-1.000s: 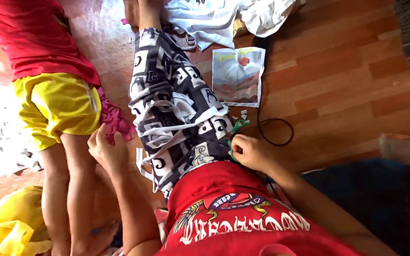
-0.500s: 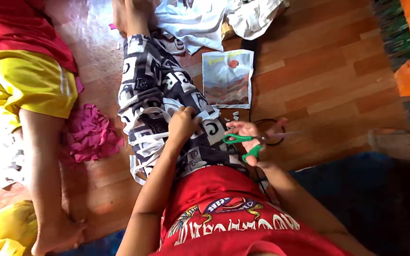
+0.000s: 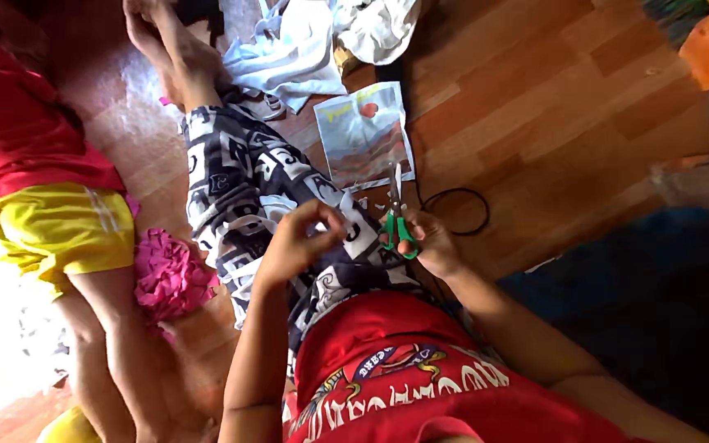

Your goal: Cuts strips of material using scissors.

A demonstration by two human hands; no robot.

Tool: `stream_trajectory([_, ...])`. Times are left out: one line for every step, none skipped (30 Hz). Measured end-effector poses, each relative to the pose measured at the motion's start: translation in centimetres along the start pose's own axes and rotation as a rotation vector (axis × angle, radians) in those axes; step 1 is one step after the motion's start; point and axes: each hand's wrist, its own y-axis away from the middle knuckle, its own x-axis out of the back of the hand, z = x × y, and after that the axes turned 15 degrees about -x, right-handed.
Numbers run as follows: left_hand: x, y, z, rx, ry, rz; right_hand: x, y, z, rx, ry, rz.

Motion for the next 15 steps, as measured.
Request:
stream_trajectory([0.2, 0.0, 1.0, -0.090, 0.095, -0.059, 0.0, 0.0, -0.1, -0.022, -0.047, -0.014])
stream_trajectory([0.4, -0.1, 2.0, -0.156, 0.140, -0.104, 0.0, 0.0, -0.2, -0.039, -0.077, -0.026])
stream_trajectory([0.5, -0.3, 2.7, -0.187, 0.109, -0.114, 0.0, 0.0, -0.4, -0.048, -0.098, -0.031])
stream_trajectory([0.6, -0.4, 3.3, -0.203, 0.018, -0.100, 0.0, 0.0, -0.6, -0.049, -0.118, -0.032])
stream_trajectory([0.8, -0.7, 3.6, -0.205, -0.074, -0.084, -0.1, -0.1, -0.9, -0.046, -0.125, -0.015])
stream_trajectory([1.0, -0.9, 3.8, -0.205, -0.117, -0.071, -0.2, -0.4, -1.2, -0.028, -0.125, 0.005])
stream_trajectory([1.2, -1.0, 3.9, -0.207, -0.116, -0.059, -0.3, -0.6, -1.5, 0.003, -0.113, 0.017])
stream_trajectory([1.2, -1.1, 3.9, -0.218, -0.100, -0.049, -0.3, -0.9, -1.8, 0.033, -0.090, 0.022])
stream_trajectory([1.2, -1.1, 4.0, -0.229, -0.089, -0.040, -0.4, -1.1, -2.1, 0.062, -0.074, 0.019])
stream_trajectory([1.0, -1.2, 4.1, -0.234, -0.089, -0.032, -0.7, -1.4, -2.5, 0.088, -0.082, 0.020])
stream_trajectory([0.9, -1.3, 4.3, -0.232, -0.097, -0.026, -1.1, -1.7, -2.8, 0.114, -0.088, 0.023])
stream_trajectory([0.7, -1.4, 4.4, -0.228, -0.115, -0.021, -1.6, -2.0, -3.1, 0.149, -0.087, 0.015])
stream_trajectory([0.5, -1.5, 4.6, -0.223, -0.139, -0.019, -2.2, -2.4, -3.5, 0.185, -0.074, 0.002])
stream_trajectory([0.3, -1.5, 4.7, -0.219, -0.165, -0.018, -2.8, -2.8, -3.8, 0.220, -0.062, -0.016])
stream_trajectory([0.0, -1.6, 4.8, -0.214, -0.187, -0.020, -3.4, -3.1, -4.0, 0.252, -0.041, -0.035])
